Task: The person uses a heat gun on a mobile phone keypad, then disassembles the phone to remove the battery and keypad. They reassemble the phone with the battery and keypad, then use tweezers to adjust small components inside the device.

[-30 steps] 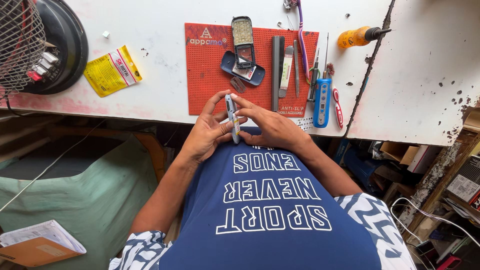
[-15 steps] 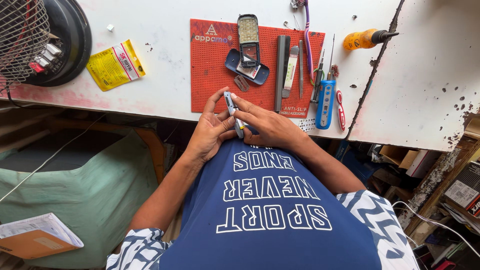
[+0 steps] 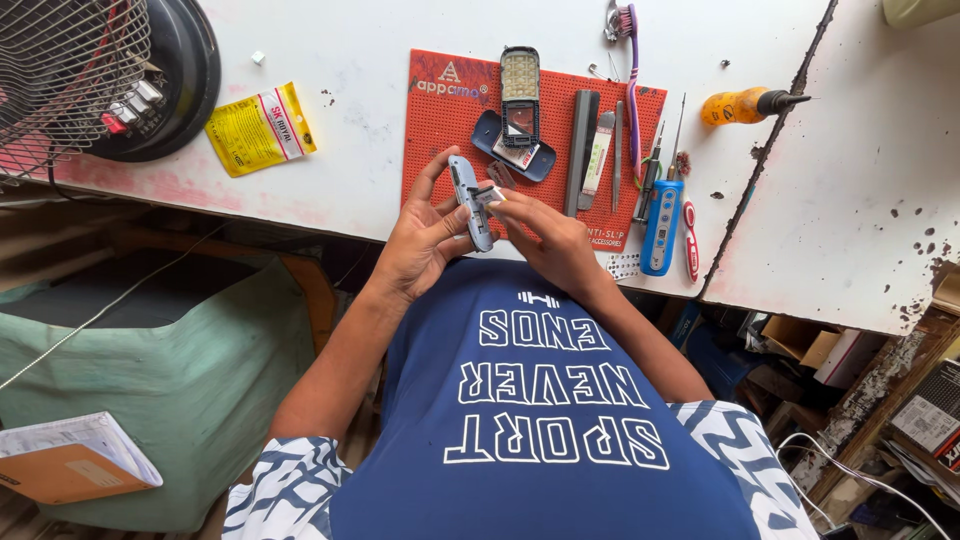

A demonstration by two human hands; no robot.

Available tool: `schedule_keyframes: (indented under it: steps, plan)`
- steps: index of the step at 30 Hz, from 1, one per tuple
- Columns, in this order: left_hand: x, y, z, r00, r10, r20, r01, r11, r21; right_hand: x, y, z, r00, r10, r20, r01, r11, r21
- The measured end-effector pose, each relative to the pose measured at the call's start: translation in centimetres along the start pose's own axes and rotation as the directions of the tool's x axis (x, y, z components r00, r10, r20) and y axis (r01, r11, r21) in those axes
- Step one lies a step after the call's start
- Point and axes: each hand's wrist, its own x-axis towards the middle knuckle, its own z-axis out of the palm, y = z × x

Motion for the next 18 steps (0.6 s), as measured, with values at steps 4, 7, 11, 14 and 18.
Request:
schedule_keyframes:
  steps: [4, 7, 11, 14, 18]
  plan:
    - [-0.1, 0.5, -0.5, 0.983, 0.182, -0.032, -0.171, 0.963, 0.21, 0.0, 0.5, -0.1, 0.947, 0.32, 0.013, -0.311, 0.91, 0.274]
    - [-0.9, 1.6, -0.6, 0.909, 0.416, -0.014, -0.276, 0.627, 0.729, 0.4, 0.4, -0.3, 0.959, 0.275, 0.07, -0.282, 0.95, 0.132]
    - [-1.9, 3.0, 0.3, 0.85, 0.527, 0.025, -0.113, 0.135, 0.984, 0.2, 0.0, -0.4, 0.992, 0.119, 0.048, -0.121, 0.992, 0.031]
    - [-1.3, 2.8, 1.6, 0.847, 0.529, 0.053, 0.016, -0.125, 0.992, -1.8, 1.2, -2.9, 0.98, 0.169, -0.105, -0.172, 0.985, -0.015]
    - [0.2, 2.0, 2.6, 0.887, 0.461, -0.038, 0.166, -0.24, 0.957, -6.5, 2.3, -7.2, 0.86, 0.326, -0.392, -0.357, 0.934, -0.007]
